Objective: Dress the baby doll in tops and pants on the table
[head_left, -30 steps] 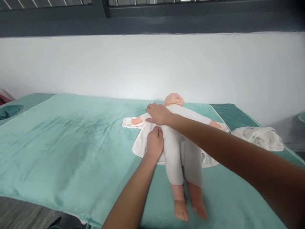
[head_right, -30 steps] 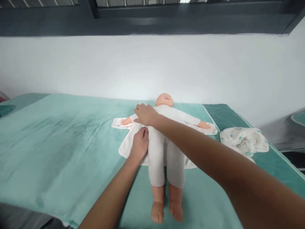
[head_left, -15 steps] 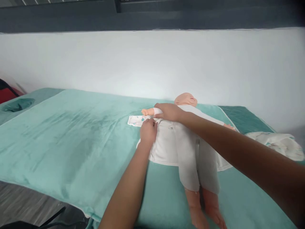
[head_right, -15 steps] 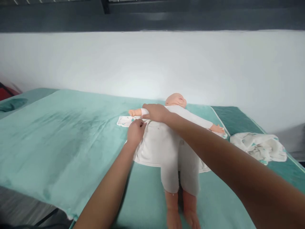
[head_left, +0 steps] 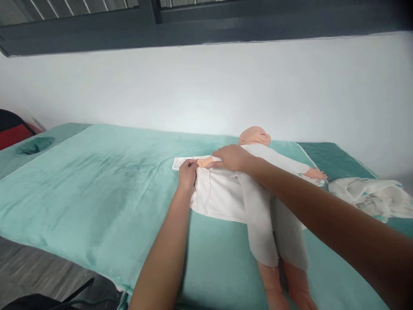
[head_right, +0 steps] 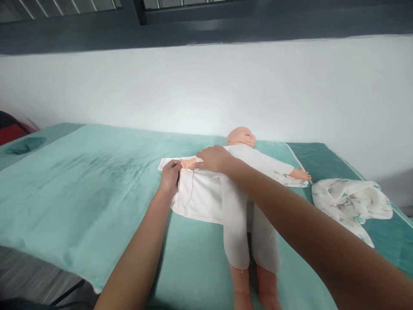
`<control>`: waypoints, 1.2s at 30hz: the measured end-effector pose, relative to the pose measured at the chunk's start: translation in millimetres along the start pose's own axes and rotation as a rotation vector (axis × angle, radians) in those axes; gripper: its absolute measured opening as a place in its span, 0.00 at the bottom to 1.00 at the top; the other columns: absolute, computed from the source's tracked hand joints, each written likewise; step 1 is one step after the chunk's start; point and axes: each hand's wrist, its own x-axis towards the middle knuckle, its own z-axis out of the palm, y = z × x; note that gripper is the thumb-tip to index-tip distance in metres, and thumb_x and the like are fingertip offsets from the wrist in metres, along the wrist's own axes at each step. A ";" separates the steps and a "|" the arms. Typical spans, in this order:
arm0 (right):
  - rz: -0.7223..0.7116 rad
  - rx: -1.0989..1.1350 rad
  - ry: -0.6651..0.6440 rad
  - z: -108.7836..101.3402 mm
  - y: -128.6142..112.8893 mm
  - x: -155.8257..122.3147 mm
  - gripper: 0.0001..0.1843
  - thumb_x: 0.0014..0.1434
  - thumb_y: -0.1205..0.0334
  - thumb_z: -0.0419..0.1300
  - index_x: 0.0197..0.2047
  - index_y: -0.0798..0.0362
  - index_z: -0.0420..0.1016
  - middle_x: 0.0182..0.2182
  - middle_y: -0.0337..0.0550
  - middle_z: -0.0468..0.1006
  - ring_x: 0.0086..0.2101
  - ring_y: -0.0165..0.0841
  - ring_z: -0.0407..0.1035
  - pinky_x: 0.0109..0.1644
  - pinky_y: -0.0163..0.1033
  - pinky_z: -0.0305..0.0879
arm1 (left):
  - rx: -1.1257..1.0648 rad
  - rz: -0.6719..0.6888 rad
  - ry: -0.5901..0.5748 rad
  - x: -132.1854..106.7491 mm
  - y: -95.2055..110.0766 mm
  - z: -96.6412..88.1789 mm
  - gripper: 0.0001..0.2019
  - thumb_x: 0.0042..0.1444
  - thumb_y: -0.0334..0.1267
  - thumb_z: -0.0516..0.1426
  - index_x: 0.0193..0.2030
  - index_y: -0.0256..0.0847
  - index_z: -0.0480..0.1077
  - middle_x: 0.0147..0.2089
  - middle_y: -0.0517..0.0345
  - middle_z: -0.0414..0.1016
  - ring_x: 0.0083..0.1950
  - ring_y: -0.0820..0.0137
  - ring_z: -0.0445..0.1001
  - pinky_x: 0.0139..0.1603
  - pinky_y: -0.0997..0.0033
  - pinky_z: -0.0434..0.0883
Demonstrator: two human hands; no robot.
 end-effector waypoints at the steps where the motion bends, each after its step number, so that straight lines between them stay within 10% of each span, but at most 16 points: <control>1: 0.005 0.001 -0.006 0.0 0.0 -0.2 0.33 0.64 0.32 0.39 0.41 0.50 0.72 0.37 0.48 0.78 0.35 0.40 0.70 0.34 0.40 0.51 | -0.022 -0.004 0.007 -0.3 -0.1 0.7 0.06 0.47 0.38 0.59 0.27 0.39 0.67 0.27 0.61 0.69 0.28 0.74 0.66 0.33 0.73 0.64; 11: 0.012 -0.082 -0.039 10.8 -2.1 6.5 0.32 0.64 0.34 0.41 0.42 0.51 0.75 0.37 0.50 0.80 0.38 0.43 0.72 0.39 0.42 0.55 | 0.088 0.099 0.058 -13.1 7.6 6.8 0.10 0.57 0.41 0.57 0.28 0.40 0.65 0.29 0.63 0.67 0.33 0.73 0.65 0.38 0.72 0.62; 22: 0.189 -0.174 0.116 33.5 -27.2 22.4 0.12 0.63 0.68 0.49 0.46 0.59 0.70 0.42 0.59 0.77 0.43 0.45 0.71 0.46 0.47 0.57 | 0.216 0.129 -0.358 -23.9 15.6 15.2 0.08 0.58 0.42 0.55 0.31 0.41 0.68 0.26 0.64 0.67 0.29 0.73 0.62 0.35 0.73 0.60; 30: 0.224 -0.157 0.186 33.7 -26.0 18.3 0.19 0.64 0.61 0.50 0.56 0.58 0.64 0.54 0.62 0.69 0.51 0.49 0.65 0.49 0.49 0.59 | 0.467 0.198 0.011 -18.8 6.0 13.1 0.02 0.57 0.34 0.55 0.36 0.41 0.68 0.37 0.54 0.74 0.39 0.67 0.70 0.43 0.67 0.64; 36: 0.279 -0.144 0.130 39.0 -24.2 21.6 0.26 0.61 0.63 0.53 0.62 0.61 0.59 0.52 0.64 0.70 0.47 0.49 0.69 0.50 0.50 0.58 | 0.628 0.182 -0.158 -22.9 6.3 16.3 0.07 0.58 0.42 0.57 0.32 0.43 0.69 0.31 0.57 0.71 0.33 0.66 0.66 0.37 0.68 0.59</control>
